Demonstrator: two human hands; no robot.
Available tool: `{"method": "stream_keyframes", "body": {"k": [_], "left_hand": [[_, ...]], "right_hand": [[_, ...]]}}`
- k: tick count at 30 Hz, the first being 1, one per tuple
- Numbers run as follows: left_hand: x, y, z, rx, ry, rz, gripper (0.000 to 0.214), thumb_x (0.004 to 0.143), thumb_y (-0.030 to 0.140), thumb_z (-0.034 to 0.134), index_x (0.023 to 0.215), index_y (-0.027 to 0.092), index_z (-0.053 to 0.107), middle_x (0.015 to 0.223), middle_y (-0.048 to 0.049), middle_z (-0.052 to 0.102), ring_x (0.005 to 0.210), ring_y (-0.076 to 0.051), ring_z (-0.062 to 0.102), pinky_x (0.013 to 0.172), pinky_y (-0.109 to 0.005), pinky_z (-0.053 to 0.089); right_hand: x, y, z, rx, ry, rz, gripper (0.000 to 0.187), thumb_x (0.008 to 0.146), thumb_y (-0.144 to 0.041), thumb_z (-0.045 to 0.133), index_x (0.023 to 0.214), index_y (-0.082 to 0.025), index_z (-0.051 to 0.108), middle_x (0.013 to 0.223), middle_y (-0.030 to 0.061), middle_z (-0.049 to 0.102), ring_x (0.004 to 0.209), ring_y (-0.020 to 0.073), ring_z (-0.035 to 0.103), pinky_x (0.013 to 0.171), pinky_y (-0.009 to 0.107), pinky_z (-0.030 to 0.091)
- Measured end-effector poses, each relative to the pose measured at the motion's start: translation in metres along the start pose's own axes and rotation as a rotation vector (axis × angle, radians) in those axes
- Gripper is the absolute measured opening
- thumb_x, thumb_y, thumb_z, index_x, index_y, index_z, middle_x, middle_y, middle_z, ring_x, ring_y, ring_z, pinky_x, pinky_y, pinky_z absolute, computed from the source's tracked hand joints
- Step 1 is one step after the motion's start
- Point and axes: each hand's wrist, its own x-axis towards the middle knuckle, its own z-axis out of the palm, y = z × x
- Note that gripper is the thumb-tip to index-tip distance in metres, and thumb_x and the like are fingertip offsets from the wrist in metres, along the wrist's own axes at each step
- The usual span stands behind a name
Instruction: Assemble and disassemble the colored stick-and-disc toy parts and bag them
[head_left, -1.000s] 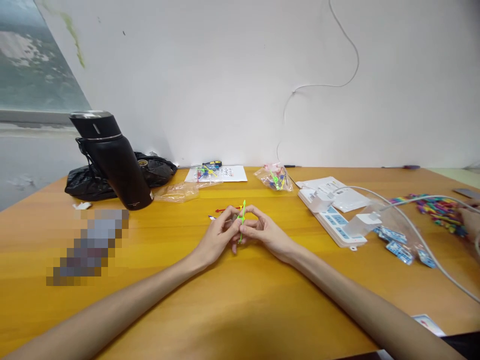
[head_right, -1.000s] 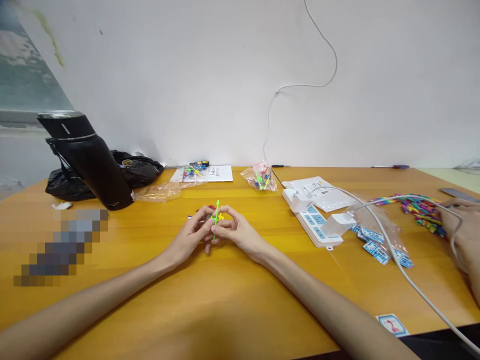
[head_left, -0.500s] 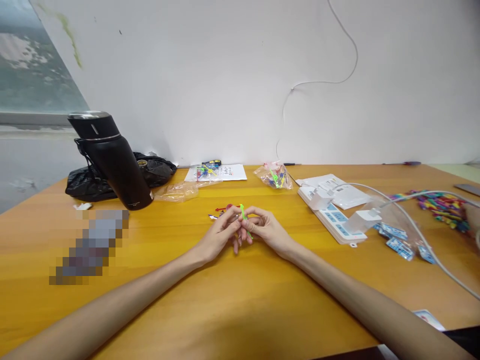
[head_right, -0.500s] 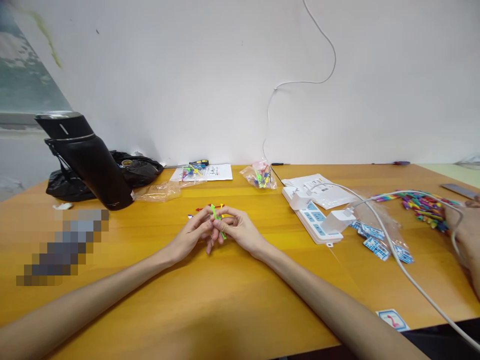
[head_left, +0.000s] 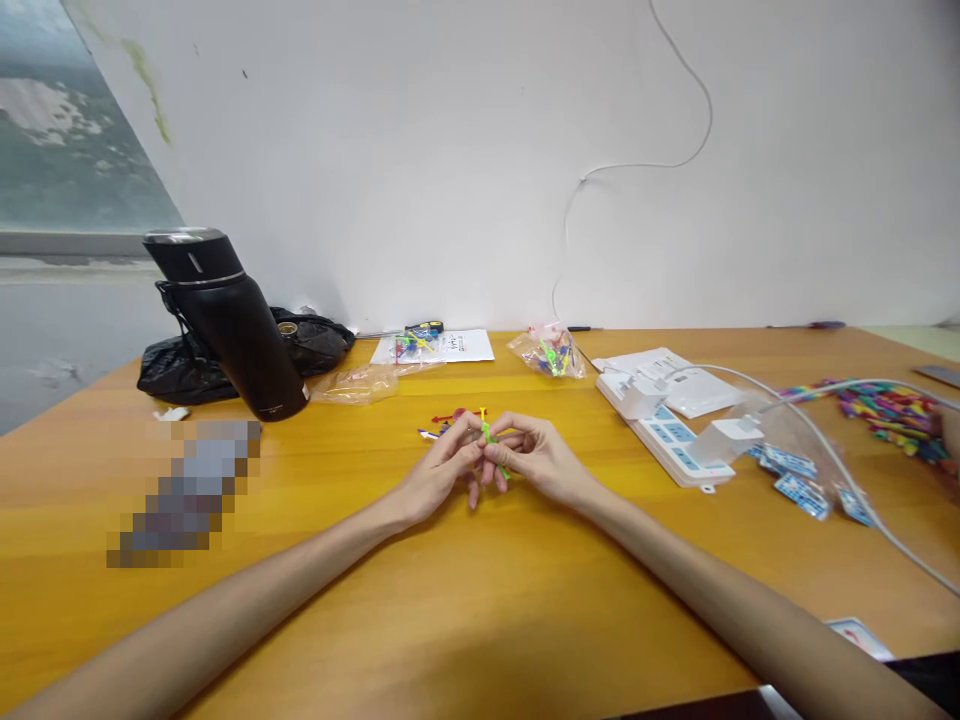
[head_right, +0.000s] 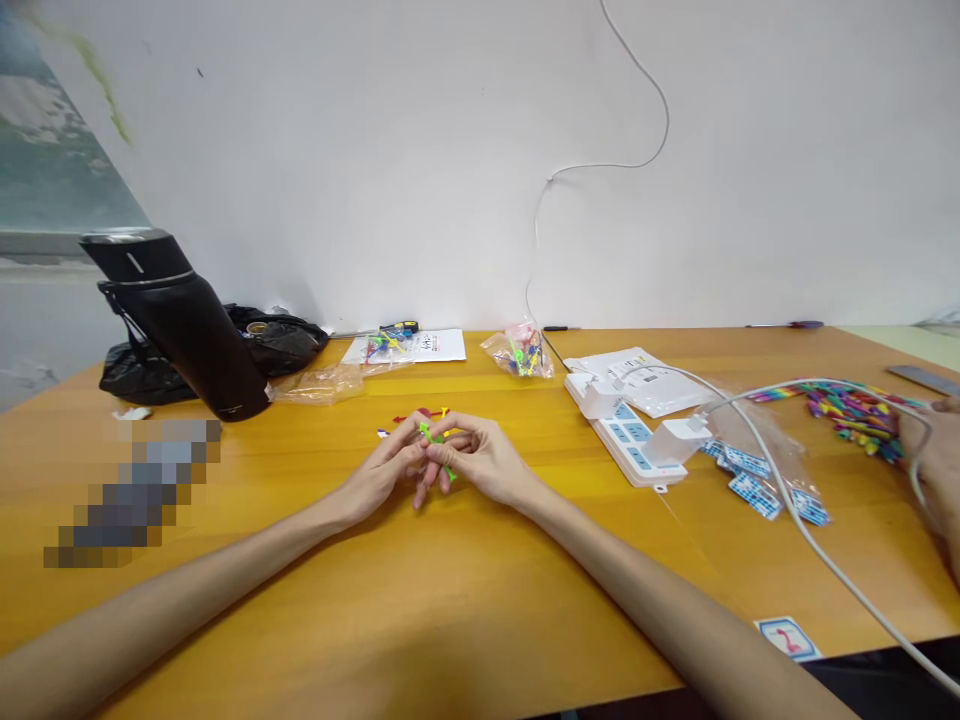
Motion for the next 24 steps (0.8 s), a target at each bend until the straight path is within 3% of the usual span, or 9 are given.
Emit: {"method": "stream_keyframes", "body": {"k": [4, 7, 11, 15, 20, 24], "left_hand": [[0.0, 0.001, 0.0, 0.0, -0.023, 0.011, 0.024, 0.103, 0.045, 0.049, 0.103, 0.021, 0.045, 0.08, -0.0012, 0.066, 0.058, -0.012, 0.062, 0.05, -0.02, 0.05], [0.001, 0.0, -0.001, -0.015, -0.017, 0.019, 0.027, 0.101, 0.047, 0.052, 0.099, 0.021, 0.044, 0.075, -0.001, 0.064, 0.067, -0.015, 0.067, 0.048, -0.018, 0.048], [0.004, -0.002, -0.002, -0.039, 0.021, 0.005, 0.027, 0.1, 0.045, 0.054, 0.104, 0.02, 0.047, 0.077, -0.0027, 0.067, 0.065, -0.016, 0.067, 0.049, -0.02, 0.051], [0.005, 0.001, -0.004, -0.051, 0.155, -0.02, 0.027, 0.098, 0.042, 0.059, 0.111, 0.019, 0.053, 0.078, -0.0006, 0.062, 0.069, -0.014, 0.064, 0.054, -0.022, 0.056], [0.006, 0.002, -0.004, -0.052, 0.189, -0.046, 0.031, 0.096, 0.048, 0.062, 0.103, 0.019, 0.056, 0.077, 0.0008, 0.057, 0.069, -0.013, 0.061, 0.055, -0.023, 0.057], [0.006, 0.001, -0.004, -0.034, 0.2, -0.047, 0.032, 0.096, 0.048, 0.061, 0.106, 0.018, 0.056, 0.082, -0.001, 0.06, 0.071, -0.013, 0.062, 0.057, -0.024, 0.058]], "right_hand": [[-0.001, -0.001, 0.001, -0.028, -0.008, -0.002, 0.026, 0.093, -0.042, 0.07, 0.097, -0.019, 0.059, 0.075, 0.0037, 0.076, 0.058, 0.0124, 0.066, 0.06, 0.023, 0.052], [0.0, -0.002, 0.002, -0.051, -0.032, -0.004, 0.027, 0.095, -0.044, 0.067, 0.097, -0.019, 0.057, 0.076, 0.0038, 0.075, 0.059, 0.0128, 0.066, 0.06, 0.024, 0.052], [0.0, -0.004, 0.003, -0.139, -0.026, -0.02, 0.028, 0.097, -0.045, 0.063, 0.109, -0.021, 0.054, 0.072, 0.0, 0.072, 0.059, 0.0129, 0.064, 0.059, 0.023, 0.051], [-0.002, -0.007, -0.001, -0.386, 0.043, -0.078, 0.034, 0.1, -0.043, 0.059, 0.126, -0.022, 0.05, 0.081, 0.0, 0.071, 0.062, 0.0127, 0.062, 0.06, 0.023, 0.048], [-0.003, -0.006, -0.007, -0.821, 0.155, -0.15, 0.022, 0.105, -0.039, 0.052, 0.119, -0.023, 0.057, 0.089, 0.001, 0.074, 0.073, 0.014, 0.066, 0.068, 0.024, 0.045], [-0.003, -0.005, -0.008, -1.006, 0.161, -0.197, 0.018, 0.106, -0.036, 0.051, 0.113, -0.022, 0.06, 0.096, 0.0025, 0.075, 0.079, 0.0148, 0.068, 0.072, 0.024, 0.045]]}}
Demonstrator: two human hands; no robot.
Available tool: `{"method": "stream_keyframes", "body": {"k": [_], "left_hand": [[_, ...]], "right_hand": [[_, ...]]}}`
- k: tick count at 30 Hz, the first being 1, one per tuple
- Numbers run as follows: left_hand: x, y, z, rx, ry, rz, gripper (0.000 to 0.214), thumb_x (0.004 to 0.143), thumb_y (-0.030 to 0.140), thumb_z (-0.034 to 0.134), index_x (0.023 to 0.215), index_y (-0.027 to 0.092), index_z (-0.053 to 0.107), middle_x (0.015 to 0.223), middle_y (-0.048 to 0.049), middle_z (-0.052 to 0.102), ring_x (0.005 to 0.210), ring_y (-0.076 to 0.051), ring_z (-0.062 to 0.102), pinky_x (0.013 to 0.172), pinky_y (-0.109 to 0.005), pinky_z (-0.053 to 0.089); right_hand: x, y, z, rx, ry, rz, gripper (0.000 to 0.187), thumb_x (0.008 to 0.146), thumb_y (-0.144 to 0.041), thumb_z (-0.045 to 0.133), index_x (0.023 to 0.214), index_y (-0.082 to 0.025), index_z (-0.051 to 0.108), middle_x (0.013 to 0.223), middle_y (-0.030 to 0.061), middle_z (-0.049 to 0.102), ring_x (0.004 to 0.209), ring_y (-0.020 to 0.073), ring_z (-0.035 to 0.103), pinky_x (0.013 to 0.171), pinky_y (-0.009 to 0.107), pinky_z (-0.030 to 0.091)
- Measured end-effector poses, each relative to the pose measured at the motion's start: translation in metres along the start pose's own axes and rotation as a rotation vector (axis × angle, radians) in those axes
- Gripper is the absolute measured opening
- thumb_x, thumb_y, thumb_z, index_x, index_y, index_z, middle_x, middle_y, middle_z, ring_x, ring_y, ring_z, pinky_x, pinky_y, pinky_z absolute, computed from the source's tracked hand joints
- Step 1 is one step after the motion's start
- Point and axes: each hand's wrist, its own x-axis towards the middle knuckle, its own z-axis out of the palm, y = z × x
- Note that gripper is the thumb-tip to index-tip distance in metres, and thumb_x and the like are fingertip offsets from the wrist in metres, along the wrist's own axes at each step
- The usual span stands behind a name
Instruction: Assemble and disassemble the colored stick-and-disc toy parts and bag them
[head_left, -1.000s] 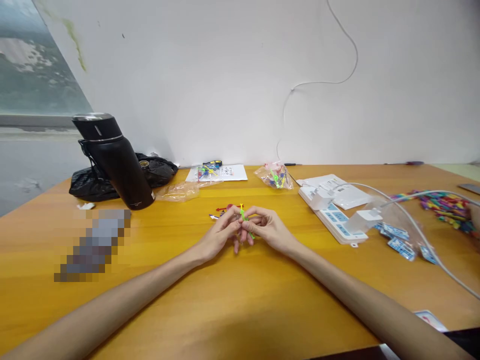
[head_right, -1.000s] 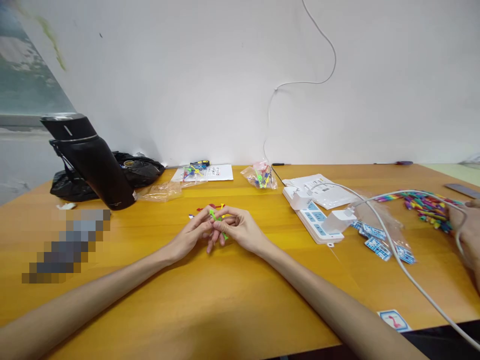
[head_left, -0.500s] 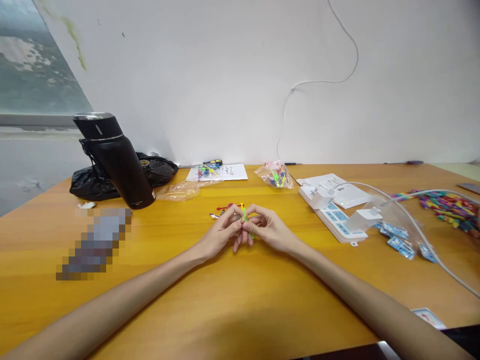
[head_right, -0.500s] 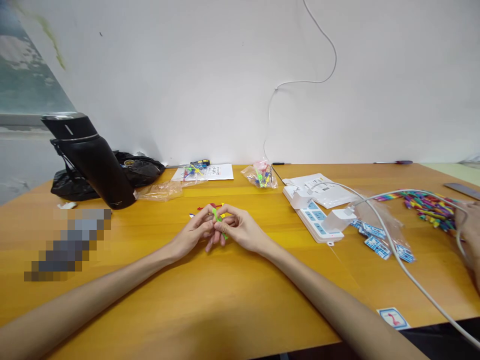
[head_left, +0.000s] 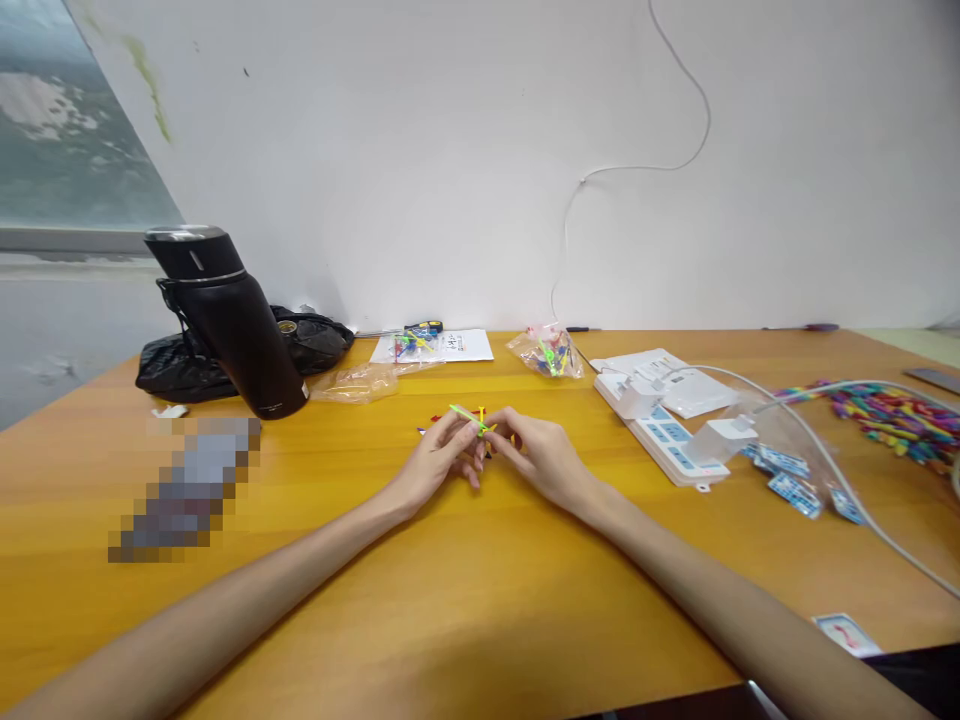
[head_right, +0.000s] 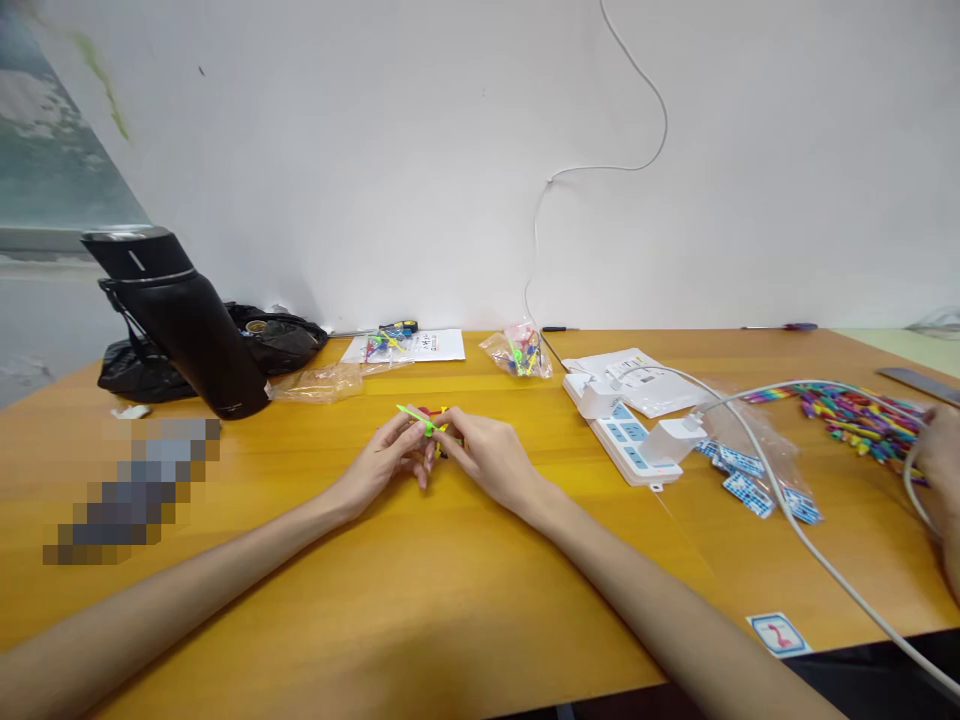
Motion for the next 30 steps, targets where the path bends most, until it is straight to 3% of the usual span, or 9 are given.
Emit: {"method": "stream_keyframes", "body": {"k": [5, 10, 16, 20, 26, 30], "left_hand": [[0.0, 0.001, 0.001, 0.026, 0.027, 0.034, 0.033, 0.094, 0.045, 0.066, 0.112, 0.019, 0.056, 0.089, -0.0027, 0.063, 0.075, -0.014, 0.063, 0.061, -0.025, 0.058], [0.001, 0.001, 0.001, 0.092, 0.05, 0.037, 0.029, 0.095, 0.045, 0.065, 0.104, 0.017, 0.058, 0.078, 0.0011, 0.059, 0.065, -0.011, 0.06, 0.061, -0.023, 0.055], [0.001, -0.002, 0.001, 0.152, 0.046, 0.042, 0.029, 0.096, 0.046, 0.063, 0.097, 0.018, 0.057, 0.074, 0.003, 0.058, 0.059, -0.01, 0.061, 0.061, -0.024, 0.052], [0.002, -0.004, 0.002, 0.166, 0.042, 0.036, 0.033, 0.094, 0.049, 0.064, 0.094, 0.017, 0.057, 0.071, 0.0037, 0.057, 0.058, -0.011, 0.061, 0.06, -0.025, 0.052], [-0.001, -0.006, 0.002, 0.247, 0.052, 0.055, 0.032, 0.094, 0.048, 0.065, 0.103, 0.018, 0.058, 0.084, 0.0006, 0.061, 0.065, -0.013, 0.068, 0.065, -0.026, 0.053], [-0.003, -0.006, 0.003, 0.279, 0.079, 0.064, 0.03, 0.092, 0.044, 0.069, 0.103, 0.018, 0.058, 0.088, -0.0007, 0.065, 0.068, -0.014, 0.069, 0.07, -0.028, 0.055]], "right_hand": [[0.0, -0.002, 0.0, -0.073, 0.022, -0.011, 0.016, 0.104, -0.036, 0.054, 0.103, -0.021, 0.06, 0.089, 0.0014, 0.073, 0.077, 0.0153, 0.067, 0.071, 0.024, 0.045], [0.001, -0.002, 0.001, -0.096, 0.007, -0.041, 0.013, 0.106, -0.031, 0.051, 0.103, -0.021, 0.058, 0.097, 0.0034, 0.073, 0.084, 0.0158, 0.068, 0.074, 0.024, 0.046], [0.003, 0.003, -0.001, -0.425, -0.028, -0.19, 0.017, 0.106, -0.023, 0.046, 0.099, -0.018, 0.06, 0.089, 0.008, 0.07, 0.08, 0.0212, 0.064, 0.074, 0.031, 0.042], [0.003, 0.002, -0.005, -0.498, -0.085, -0.264, 0.014, 0.104, -0.015, 0.047, 0.104, -0.018, 0.06, 0.095, 0.0099, 0.07, 0.085, 0.0221, 0.062, 0.076, 0.033, 0.04], [0.002, -0.005, -0.007, -0.352, -0.098, -0.136, 0.019, 0.107, -0.023, 0.042, 0.101, -0.02, 0.06, 0.094, 0.0083, 0.071, 0.082, 0.0202, 0.063, 0.078, 0.031, 0.041], [0.001, -0.01, -0.003, -0.248, -0.094, -0.029, 0.02, 0.107, -0.026, 0.042, 0.096, -0.02, 0.058, 0.088, 0.0065, 0.07, 0.075, 0.019, 0.061, 0.069, 0.028, 0.039]]}}
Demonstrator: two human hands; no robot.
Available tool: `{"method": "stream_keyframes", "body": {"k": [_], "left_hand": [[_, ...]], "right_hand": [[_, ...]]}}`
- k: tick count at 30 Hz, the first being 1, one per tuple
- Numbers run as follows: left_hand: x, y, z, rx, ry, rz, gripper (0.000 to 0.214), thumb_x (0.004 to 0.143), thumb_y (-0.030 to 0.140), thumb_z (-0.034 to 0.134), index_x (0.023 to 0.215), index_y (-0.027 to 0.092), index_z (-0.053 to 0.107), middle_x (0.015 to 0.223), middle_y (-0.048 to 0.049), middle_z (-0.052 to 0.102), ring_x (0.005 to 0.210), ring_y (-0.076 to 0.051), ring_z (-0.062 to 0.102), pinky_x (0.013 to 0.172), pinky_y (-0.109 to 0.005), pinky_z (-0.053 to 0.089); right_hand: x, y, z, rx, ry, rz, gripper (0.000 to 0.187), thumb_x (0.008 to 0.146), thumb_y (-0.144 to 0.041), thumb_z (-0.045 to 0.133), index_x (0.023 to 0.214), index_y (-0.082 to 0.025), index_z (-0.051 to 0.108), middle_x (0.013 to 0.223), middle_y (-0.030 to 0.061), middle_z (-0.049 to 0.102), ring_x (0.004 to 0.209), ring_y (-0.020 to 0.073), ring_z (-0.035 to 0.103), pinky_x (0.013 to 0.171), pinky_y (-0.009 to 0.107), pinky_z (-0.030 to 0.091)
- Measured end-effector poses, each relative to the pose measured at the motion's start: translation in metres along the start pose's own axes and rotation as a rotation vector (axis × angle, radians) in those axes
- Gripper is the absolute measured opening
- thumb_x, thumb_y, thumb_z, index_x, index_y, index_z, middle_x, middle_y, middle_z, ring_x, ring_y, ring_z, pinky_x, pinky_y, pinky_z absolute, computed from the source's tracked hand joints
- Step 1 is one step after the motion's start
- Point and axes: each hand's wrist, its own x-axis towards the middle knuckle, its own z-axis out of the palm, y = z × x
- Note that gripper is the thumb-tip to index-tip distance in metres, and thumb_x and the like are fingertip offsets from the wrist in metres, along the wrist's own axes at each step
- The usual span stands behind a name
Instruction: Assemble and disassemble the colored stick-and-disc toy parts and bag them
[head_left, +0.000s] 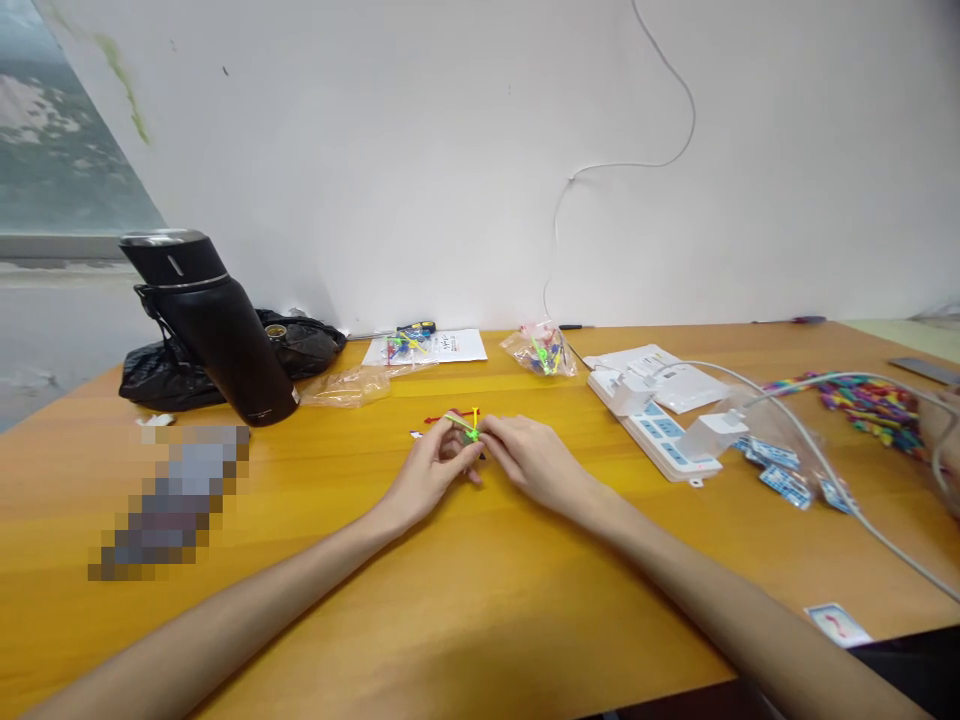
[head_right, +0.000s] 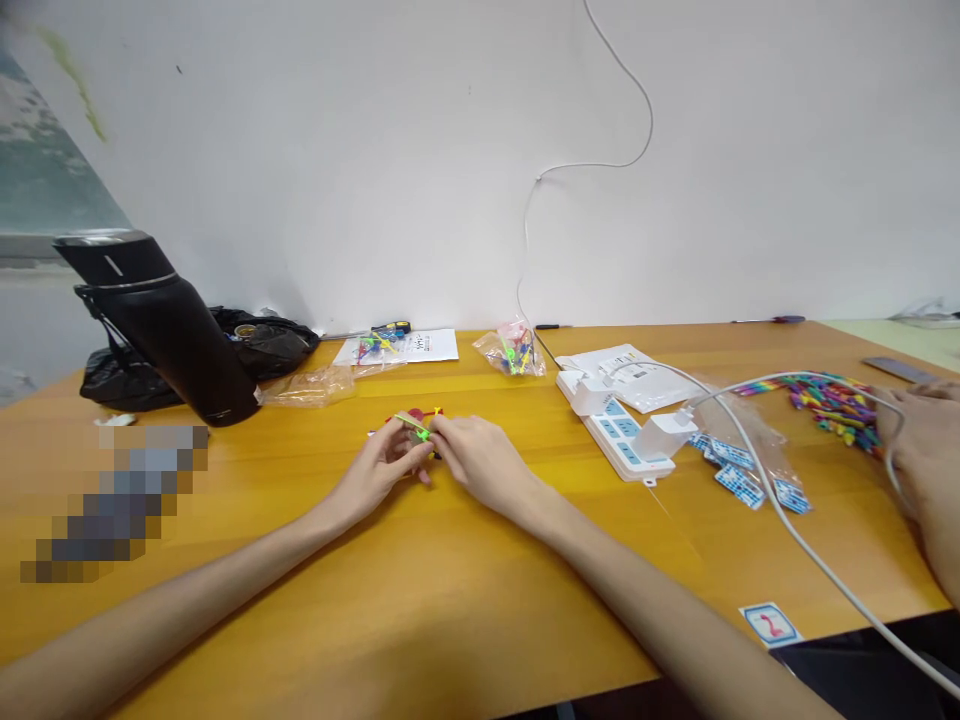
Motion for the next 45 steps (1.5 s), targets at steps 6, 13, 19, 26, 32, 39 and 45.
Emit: {"method": "stream_keyframes", "body": {"k": [6, 13, 19, 26, 32, 39, 45], "left_hand": [[0.002, 0.002, 0.001, -0.111, 0.02, -0.003, 0.03, 0.091, 0.045, 0.069, 0.095, 0.017, 0.057, 0.082, 0.0009, 0.061, 0.068, -0.012, 0.063, 0.068, -0.028, 0.06], [-0.001, 0.006, 0.002, -0.04, -0.057, 0.022, 0.028, 0.094, 0.044, 0.065, 0.103, 0.018, 0.057, 0.087, -0.0048, 0.07, 0.075, -0.017, 0.067, 0.069, -0.031, 0.061], [-0.005, 0.011, 0.003, 0.082, -0.056, 0.048, 0.027, 0.094, 0.044, 0.065, 0.103, 0.019, 0.062, 0.088, -0.0053, 0.073, 0.067, -0.016, 0.068, 0.069, -0.029, 0.057], [-0.004, 0.008, 0.004, 0.047, -0.067, 0.019, 0.026, 0.096, 0.044, 0.063, 0.103, 0.019, 0.058, 0.082, -0.0021, 0.066, 0.069, -0.015, 0.066, 0.067, -0.029, 0.059], [0.001, -0.001, 0.001, -0.118, -0.027, -0.01, 0.035, 0.092, 0.045, 0.068, 0.114, 0.021, 0.057, 0.09, -0.0032, 0.066, 0.079, -0.016, 0.066, 0.071, -0.031, 0.061], [0.002, -0.004, -0.001, 0.0, 0.038, -0.004, 0.034, 0.092, 0.044, 0.068, 0.112, 0.019, 0.057, 0.088, -0.0035, 0.069, 0.071, -0.015, 0.067, 0.07, -0.03, 0.058], [-0.001, -0.001, 0.0, 0.13, 0.033, 0.026, 0.031, 0.093, 0.043, 0.067, 0.111, 0.02, 0.057, 0.086, -0.0025, 0.068, 0.077, -0.017, 0.067, 0.072, -0.028, 0.055]], "right_hand": [[-0.001, 0.001, 0.006, 0.226, -0.001, 0.141, 0.017, 0.106, -0.031, 0.044, 0.099, -0.021, 0.057, 0.084, 0.0032, 0.069, 0.067, 0.0159, 0.061, 0.064, 0.025, 0.038], [0.001, 0.004, 0.002, 0.583, -0.077, 0.211, 0.038, 0.107, -0.049, 0.04, 0.089, -0.02, 0.057, 0.079, 0.0015, 0.068, 0.073, 0.0162, 0.063, 0.071, 0.027, 0.045], [0.001, 0.009, 0.001, 0.565, -0.137, 0.201, 0.039, 0.107, -0.049, 0.039, 0.085, -0.02, 0.055, 0.076, 0.0004, 0.067, 0.067, 0.0144, 0.059, 0.067, 0.026, 0.042], [0.0, 0.011, 0.009, 0.507, -0.102, 0.232, 0.039, 0.108, -0.045, 0.039, 0.081, -0.02, 0.052, 0.07, -0.0017, 0.063, 0.062, 0.0134, 0.056, 0.064, 0.025, 0.039], [0.001, 0.006, 0.01, 0.652, 0.028, 0.215, 0.027, 0.105, -0.043, 0.048, 0.103, -0.019, 0.06, 0.093, 0.0038, 0.071, 0.084, 0.0172, 0.065, 0.076, 0.028, 0.048], [0.003, 0.008, 0.012, 0.784, 0.082, 0.251, 0.026, 0.098, -0.043, 0.059, 0.11, -0.019, 0.063, 0.097, 0.0048, 0.072, 0.088, 0.0176, 0.067, 0.079, 0.029, 0.05], [0.006, 0.012, 0.011, 0.916, 0.011, 0.302, 0.033, 0.09, -0.042, 0.07, 0.111, -0.017, 0.065, 0.097, 0.0064, 0.072, 0.087, 0.0179, 0.067, 0.078, 0.03, 0.052]]}}
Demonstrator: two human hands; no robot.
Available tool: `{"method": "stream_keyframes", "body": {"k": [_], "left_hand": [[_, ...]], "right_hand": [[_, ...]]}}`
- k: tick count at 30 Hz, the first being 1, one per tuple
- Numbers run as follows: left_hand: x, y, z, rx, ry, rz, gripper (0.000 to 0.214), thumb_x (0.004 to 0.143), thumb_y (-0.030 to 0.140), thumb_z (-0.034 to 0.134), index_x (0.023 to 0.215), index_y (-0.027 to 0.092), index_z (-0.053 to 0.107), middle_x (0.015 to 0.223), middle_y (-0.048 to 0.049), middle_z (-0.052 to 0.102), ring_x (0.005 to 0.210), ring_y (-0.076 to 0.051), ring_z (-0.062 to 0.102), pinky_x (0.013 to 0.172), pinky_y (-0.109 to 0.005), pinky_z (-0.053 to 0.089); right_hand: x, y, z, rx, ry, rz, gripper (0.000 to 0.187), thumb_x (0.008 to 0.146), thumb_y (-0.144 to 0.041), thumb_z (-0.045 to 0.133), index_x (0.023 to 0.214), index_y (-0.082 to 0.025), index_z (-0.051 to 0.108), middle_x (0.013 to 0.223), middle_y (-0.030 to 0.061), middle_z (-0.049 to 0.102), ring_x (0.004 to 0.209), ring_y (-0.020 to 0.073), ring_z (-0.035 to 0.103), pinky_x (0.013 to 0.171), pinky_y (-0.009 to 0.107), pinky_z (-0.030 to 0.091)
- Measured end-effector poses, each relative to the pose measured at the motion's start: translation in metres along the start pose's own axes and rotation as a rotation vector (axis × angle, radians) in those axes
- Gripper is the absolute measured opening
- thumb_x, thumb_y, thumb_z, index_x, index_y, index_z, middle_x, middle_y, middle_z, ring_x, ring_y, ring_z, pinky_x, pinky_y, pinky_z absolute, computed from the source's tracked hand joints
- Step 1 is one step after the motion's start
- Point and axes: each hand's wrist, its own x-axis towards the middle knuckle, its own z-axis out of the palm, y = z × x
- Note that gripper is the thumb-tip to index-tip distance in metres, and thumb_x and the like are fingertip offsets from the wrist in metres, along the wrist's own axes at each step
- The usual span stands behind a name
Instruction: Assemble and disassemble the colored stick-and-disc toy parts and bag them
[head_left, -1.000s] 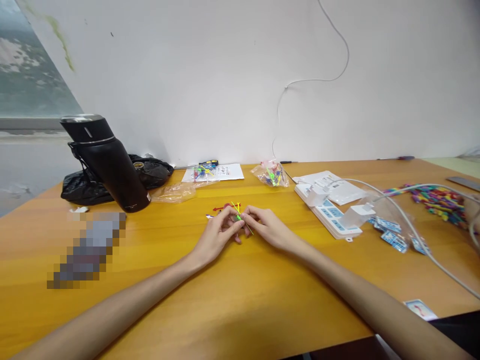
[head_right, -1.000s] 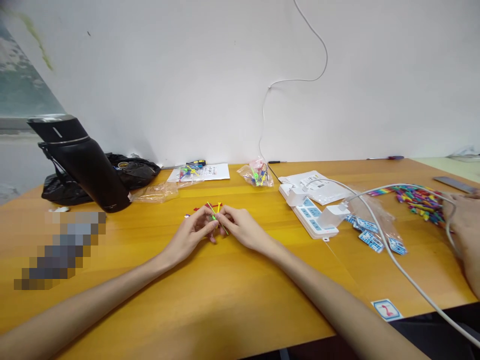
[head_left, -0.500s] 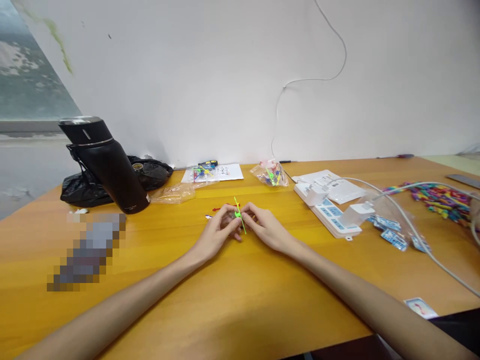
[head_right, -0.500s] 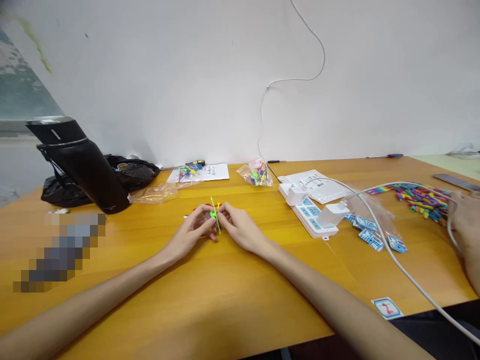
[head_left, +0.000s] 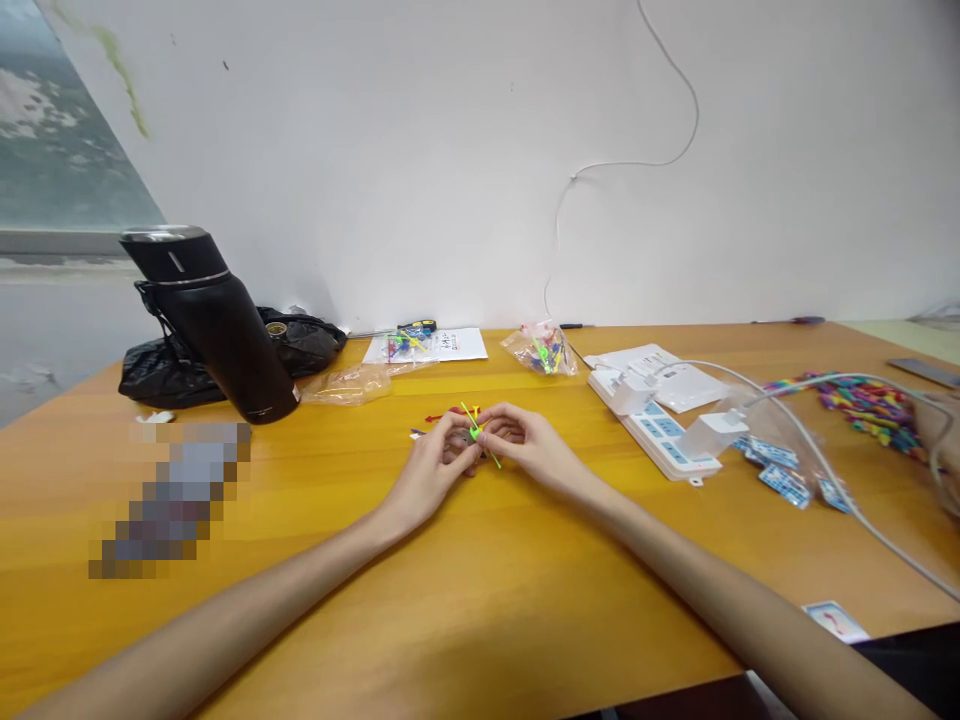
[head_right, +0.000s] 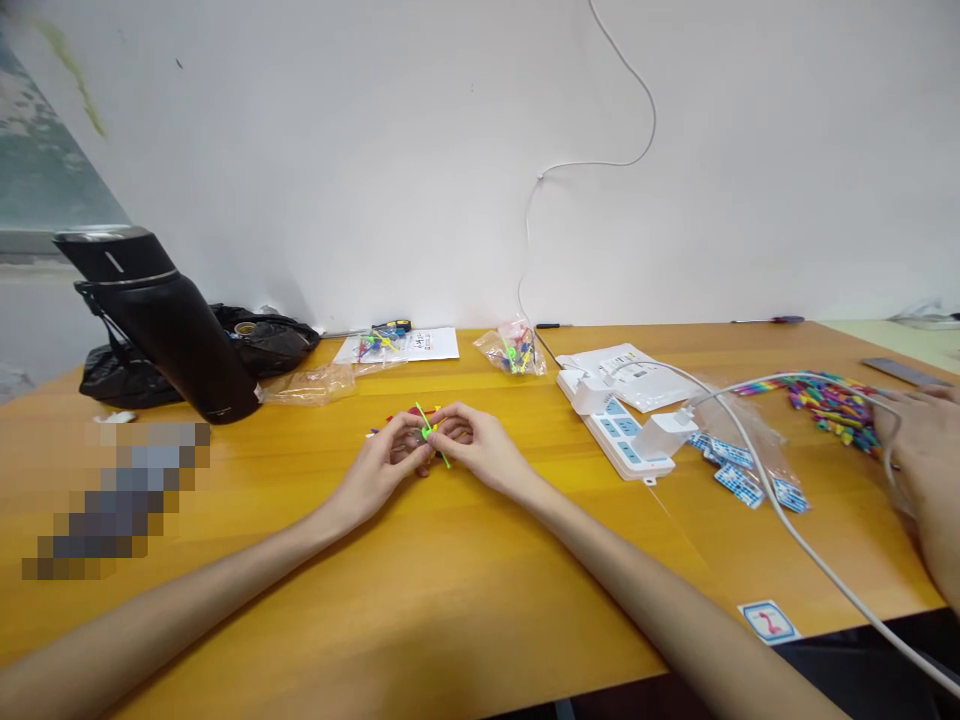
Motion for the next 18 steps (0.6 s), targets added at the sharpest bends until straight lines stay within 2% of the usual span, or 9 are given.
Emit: {"method": "stream_keyframes", "body": {"k": [4, 8, 10, 14, 18], "left_hand": [[-0.001, -0.001, 0.0, 0.056, -0.003, 0.022, 0.028, 0.094, 0.041, 0.066, 0.112, 0.021, 0.058, 0.084, -0.0013, 0.068, 0.074, -0.017, 0.066, 0.071, -0.027, 0.053], [0.002, 0.001, -0.001, 0.035, -0.015, -0.003, 0.031, 0.092, 0.042, 0.068, 0.112, 0.019, 0.066, 0.085, -0.0032, 0.069, 0.073, -0.017, 0.065, 0.071, -0.027, 0.052], [0.003, 0.002, -0.002, -0.008, -0.03, -0.021, 0.033, 0.091, 0.043, 0.068, 0.112, 0.017, 0.069, 0.089, -0.0048, 0.07, 0.074, -0.016, 0.064, 0.074, -0.028, 0.052], [0.005, 0.003, -0.003, -0.087, -0.06, -0.016, 0.037, 0.094, 0.044, 0.065, 0.118, 0.016, 0.069, 0.1, -0.0068, 0.068, 0.079, -0.016, 0.063, 0.077, -0.029, 0.055], [0.004, 0.002, -0.002, -0.132, -0.062, -0.012, 0.036, 0.095, 0.045, 0.064, 0.117, 0.017, 0.066, 0.092, -0.0054, 0.066, 0.082, -0.018, 0.063, 0.074, -0.031, 0.058]], "right_hand": [[0.001, -0.002, -0.003, 0.044, -0.024, 0.045, 0.038, 0.086, -0.043, 0.075, 0.111, -0.015, 0.067, 0.093, 0.0055, 0.071, 0.08, 0.0158, 0.066, 0.073, 0.028, 0.052], [0.0, -0.006, -0.007, 0.018, -0.044, 0.065, 0.045, 0.086, -0.044, 0.074, 0.119, -0.014, 0.068, 0.092, 0.005, 0.071, 0.075, 0.0146, 0.065, 0.069, 0.026, 0.051], [0.0, -0.006, -0.008, 0.007, -0.054, 0.048, 0.045, 0.087, -0.046, 0.072, 0.121, -0.015, 0.069, 0.095, 0.0057, 0.071, 0.078, 0.0158, 0.066, 0.072, 0.028, 0.052], [0.002, -0.004, -0.011, 0.022, -0.063, -0.004, 0.038, 0.088, -0.045, 0.072, 0.113, -0.016, 0.071, 0.104, 0.0076, 0.073, 0.094, 0.0201, 0.067, 0.085, 0.032, 0.052], [0.003, -0.001, -0.012, 0.083, -0.073, 0.007, 0.036, 0.086, -0.044, 0.075, 0.11, -0.018, 0.068, 0.101, 0.006, 0.071, 0.094, 0.0191, 0.066, 0.086, 0.031, 0.05]]}}
